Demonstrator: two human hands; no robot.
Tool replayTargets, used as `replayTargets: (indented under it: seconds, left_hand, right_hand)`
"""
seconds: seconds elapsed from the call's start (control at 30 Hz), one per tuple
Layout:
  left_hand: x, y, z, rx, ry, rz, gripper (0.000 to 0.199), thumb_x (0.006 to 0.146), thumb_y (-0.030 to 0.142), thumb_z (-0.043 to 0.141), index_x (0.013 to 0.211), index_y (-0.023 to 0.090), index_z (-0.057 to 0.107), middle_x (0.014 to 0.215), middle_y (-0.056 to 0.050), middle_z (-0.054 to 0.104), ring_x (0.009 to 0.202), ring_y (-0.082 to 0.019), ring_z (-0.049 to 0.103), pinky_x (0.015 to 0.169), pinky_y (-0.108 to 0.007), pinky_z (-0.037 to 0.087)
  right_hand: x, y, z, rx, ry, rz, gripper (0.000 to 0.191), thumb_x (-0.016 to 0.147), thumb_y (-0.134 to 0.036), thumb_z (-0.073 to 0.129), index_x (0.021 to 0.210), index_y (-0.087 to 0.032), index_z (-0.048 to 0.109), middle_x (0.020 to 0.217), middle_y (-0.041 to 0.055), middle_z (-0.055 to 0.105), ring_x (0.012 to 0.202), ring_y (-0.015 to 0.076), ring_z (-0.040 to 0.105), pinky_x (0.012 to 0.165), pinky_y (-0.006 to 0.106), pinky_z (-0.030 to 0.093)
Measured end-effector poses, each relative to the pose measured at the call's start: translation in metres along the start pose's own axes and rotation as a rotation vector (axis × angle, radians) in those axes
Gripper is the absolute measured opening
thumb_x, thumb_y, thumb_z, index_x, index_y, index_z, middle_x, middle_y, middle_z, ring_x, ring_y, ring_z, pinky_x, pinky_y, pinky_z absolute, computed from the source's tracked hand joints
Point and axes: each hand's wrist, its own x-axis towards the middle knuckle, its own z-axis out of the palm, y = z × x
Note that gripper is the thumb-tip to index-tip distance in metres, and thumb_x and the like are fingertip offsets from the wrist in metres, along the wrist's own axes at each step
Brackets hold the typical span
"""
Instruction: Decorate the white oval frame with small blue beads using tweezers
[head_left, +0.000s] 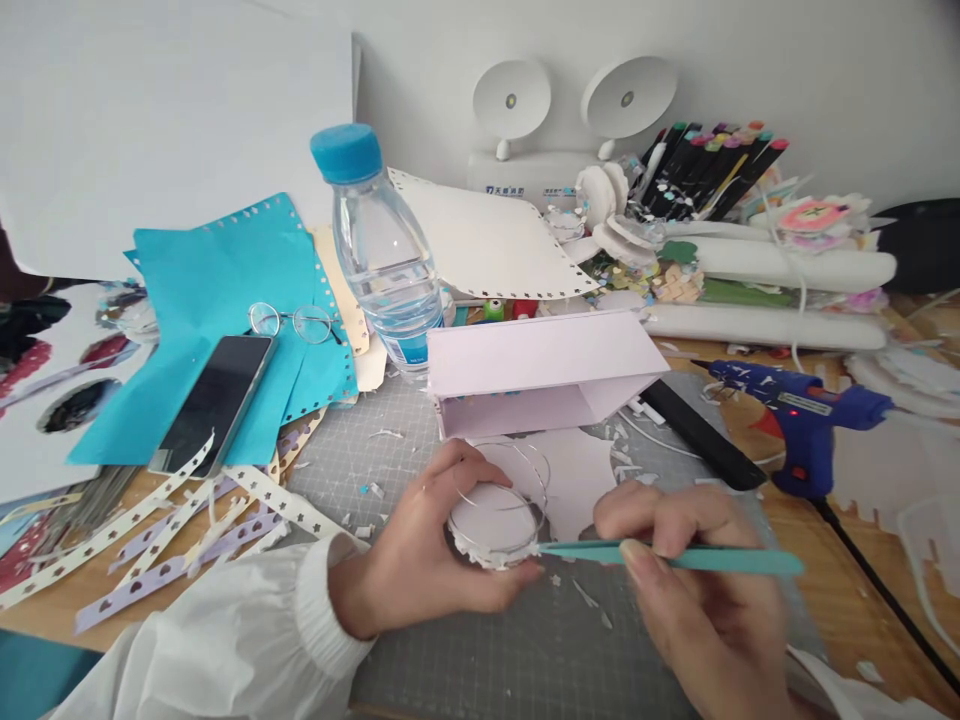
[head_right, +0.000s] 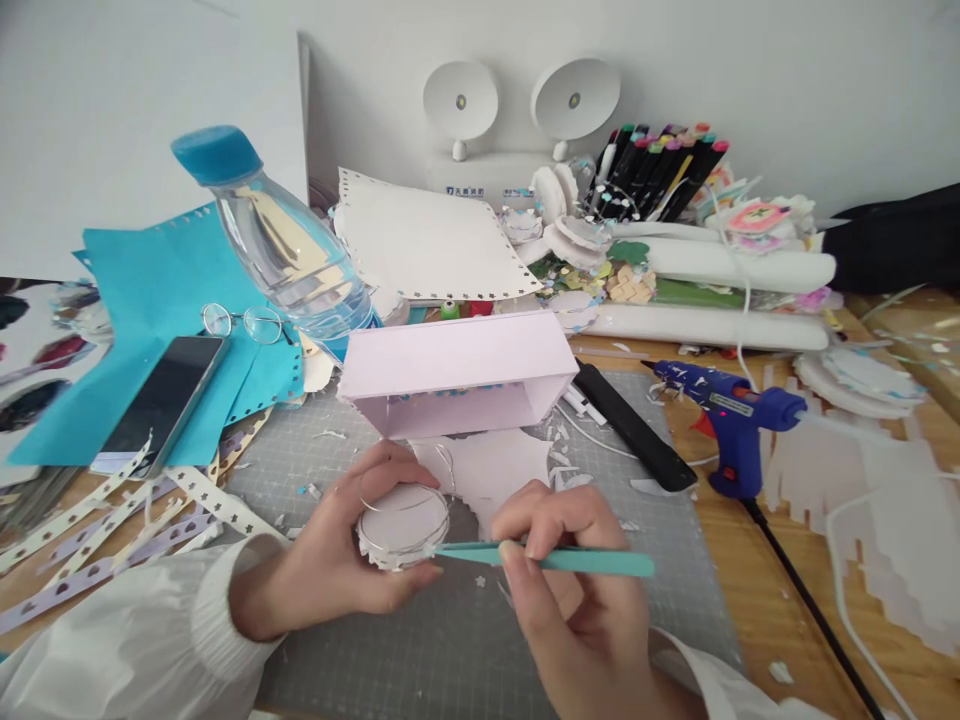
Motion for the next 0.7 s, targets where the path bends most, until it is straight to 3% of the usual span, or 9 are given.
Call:
replayTargets:
  seconds: [0.17,0.33,0.43,0.53,0.6,0.7]
  left_hand:
    - [-0.003,-0.008,-0.002,0.061,-0.049,0.05,0.058,0.063,0.032,0.079,0.113,0.018,0.054,0.108,-0.009,0.054,0.101,-0.025,0.057,0.086,-0.036,0.047]
    - [-0.008,-0.016,0.0,0.209,-0.21,0.06,0.093,0.065,0.035,0.079,0.14,0.025,0.024,0.124,-0.011,0.051,0.113,-0.029,0.052,0.095,-0.043,0.045]
    - [-0.006,-0.016,-0.003,0.255,-0.276,0.111,0.107,0.06,0.043,0.083,0.142,0.025,0.017,0.122,-0.012,0.052,0.11,-0.031,0.051,0.094,-0.046,0.044]
    - [-0.004,-0.014,-0.008,0.23,-0.282,0.211,0.116,0.05,0.057,0.083,0.142,0.024,0.021,0.129,-0.015,0.047,0.115,-0.036,0.046,0.1,-0.052,0.038]
    - [-0.004,-0.014,-0.011,0.107,-0.247,0.25,0.108,0.053,0.066,0.077,0.14,0.023,0.029,0.132,-0.015,0.044,0.118,-0.036,0.043,0.103,-0.051,0.034]
    - [-0.005,-0.013,-0.012,-0.16,-0.126,0.193,0.066,0.08,0.065,0.054,0.13,0.023,0.045,0.121,-0.012,0.052,0.109,-0.028,0.049,0.094,-0.041,0.04]
  right_hand:
    - [0.009,0.011,-0.016,0.065,0.041,-0.013,0.014,0.091,-0.017,0.054,0.082,-0.024,0.046,0.069,-0.0014,0.054,0.066,0.0149,0.048,0.06,0.028,0.039]
    - [0.019,0.024,-0.027,0.117,0.12,-0.038,0.012,0.09,-0.018,0.056,0.084,-0.024,0.048,0.077,-0.0003,0.057,0.071,0.0146,0.049,0.062,0.027,0.041]
    - [0.021,0.028,-0.026,0.125,0.135,-0.025,0.01,0.091,-0.019,0.056,0.086,-0.024,0.048,0.081,-0.0008,0.058,0.071,0.0127,0.049,0.065,0.025,0.043]
    - [0.019,0.029,-0.023,0.119,0.112,-0.024,0.01,0.092,-0.021,0.056,0.087,-0.024,0.048,0.082,-0.0014,0.057,0.071,0.0113,0.05,0.065,0.023,0.043]
    - [0.017,0.028,-0.021,0.11,0.081,-0.032,0.01,0.092,-0.022,0.055,0.087,-0.024,0.047,0.083,-0.0014,0.057,0.071,0.011,0.05,0.065,0.023,0.042]
    - [0.015,0.024,-0.018,0.071,0.013,-0.061,0.007,0.094,-0.022,0.053,0.09,-0.024,0.048,0.085,-0.0005,0.058,0.074,0.0113,0.052,0.067,0.023,0.043]
